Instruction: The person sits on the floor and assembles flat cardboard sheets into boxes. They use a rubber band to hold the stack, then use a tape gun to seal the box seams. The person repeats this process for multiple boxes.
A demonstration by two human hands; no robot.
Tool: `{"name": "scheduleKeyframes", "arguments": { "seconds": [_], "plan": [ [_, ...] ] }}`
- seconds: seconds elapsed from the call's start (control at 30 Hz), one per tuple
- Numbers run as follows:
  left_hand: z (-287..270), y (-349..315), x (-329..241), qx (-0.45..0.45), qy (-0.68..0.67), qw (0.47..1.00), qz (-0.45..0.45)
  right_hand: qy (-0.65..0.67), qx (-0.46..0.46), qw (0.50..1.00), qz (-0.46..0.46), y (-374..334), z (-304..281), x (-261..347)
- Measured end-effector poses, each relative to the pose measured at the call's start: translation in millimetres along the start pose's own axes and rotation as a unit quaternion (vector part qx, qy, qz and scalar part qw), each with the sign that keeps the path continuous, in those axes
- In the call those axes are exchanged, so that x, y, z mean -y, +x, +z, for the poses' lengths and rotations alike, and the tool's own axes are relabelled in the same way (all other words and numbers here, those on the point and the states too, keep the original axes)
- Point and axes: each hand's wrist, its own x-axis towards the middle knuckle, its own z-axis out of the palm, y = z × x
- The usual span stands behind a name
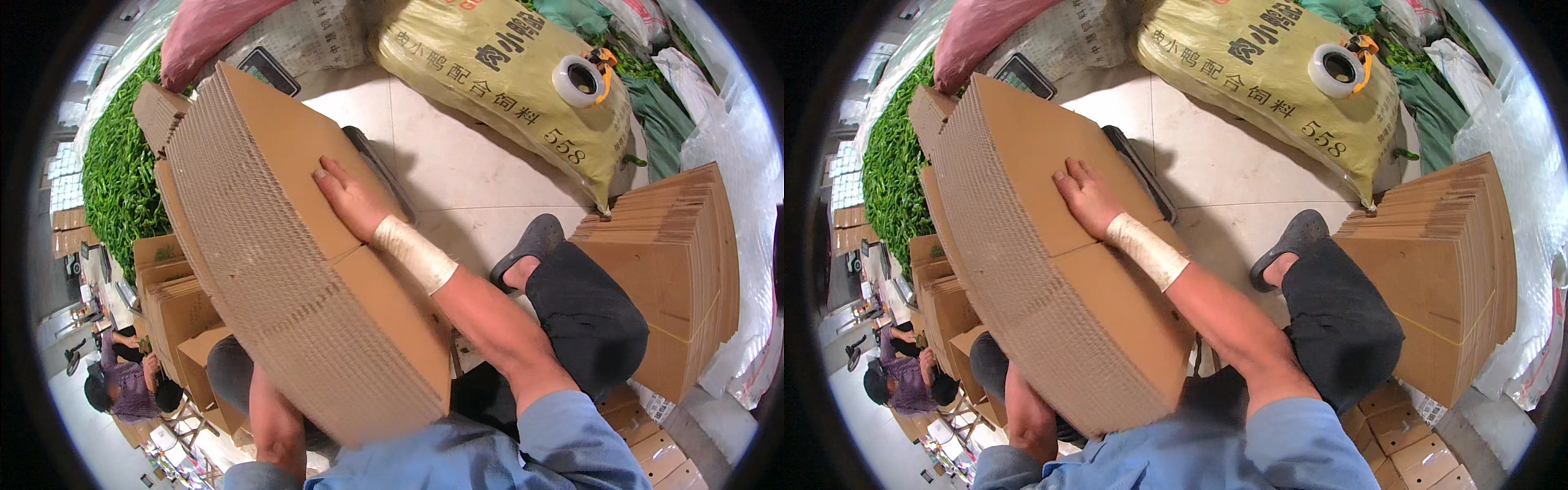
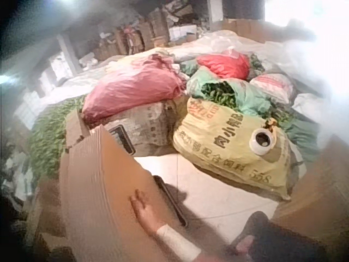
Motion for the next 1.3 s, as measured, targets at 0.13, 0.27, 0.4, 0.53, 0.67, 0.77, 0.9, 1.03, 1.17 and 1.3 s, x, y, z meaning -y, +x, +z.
{"name": "scheduleKeyframes", "arguments": {
  "seconds": [0.13, 0.27, 0.4, 0.53, 0.67, 0.77, 0.9, 1.03, 1.17, 1.3],
  "plan": [
    [18, 25, -18, 0.01, 0.01, 0.999, 0.037, 0.037, -0.027, 0.999, -0.004, 8, 2, -13],
    [34, 48, -41, 0.016, 0.028, 0.997, 0.072, 0.036, -0.08, 0.996, -0.001, 2, -1, -12],
    [23, 62, -85, 0.002, 0.055, 0.99, 0.126, 0.022, -0.053, 0.998, 0.019, -14, -3, 12],
    [24, 50, -126, 0.075, 0.06, 0.977, 0.19, 0.113, -0.039, 0.993, -0.016, -41, -16, 42],
    [46, 19, -130, 0.004, 0.272, 0.906, 0.324, 0.108, -0.019, 0.992, -0.059, -65, -12, 52],
    [74, -1, -144, 0.001, 0.37, 0.862, 0.346, 0.024, -0.071, 0.994, -0.083, -77, 4, 44],
    [82, 19, -170, 0.05, 0.36, 0.875, 0.319, 0.009, -0.042, 0.995, -0.088, -80, 6, 59],
    [73, 41, -166, 0.046, 0.334, 0.874, 0.351, -0.012, -0.054, 0.993, -0.101, -79, 14, 48],
    [80, 37, -162, -0.029, 0.445, 0.792, 0.418, 0.01, -0.049, 0.994, -0.101, -65, 3, 34],
    [82, 37, -168, -0.046, 0.594, 0.598, 0.536, -0.028, -0.039, 0.995, -0.09, -65, 2, 28]
  ]
}}
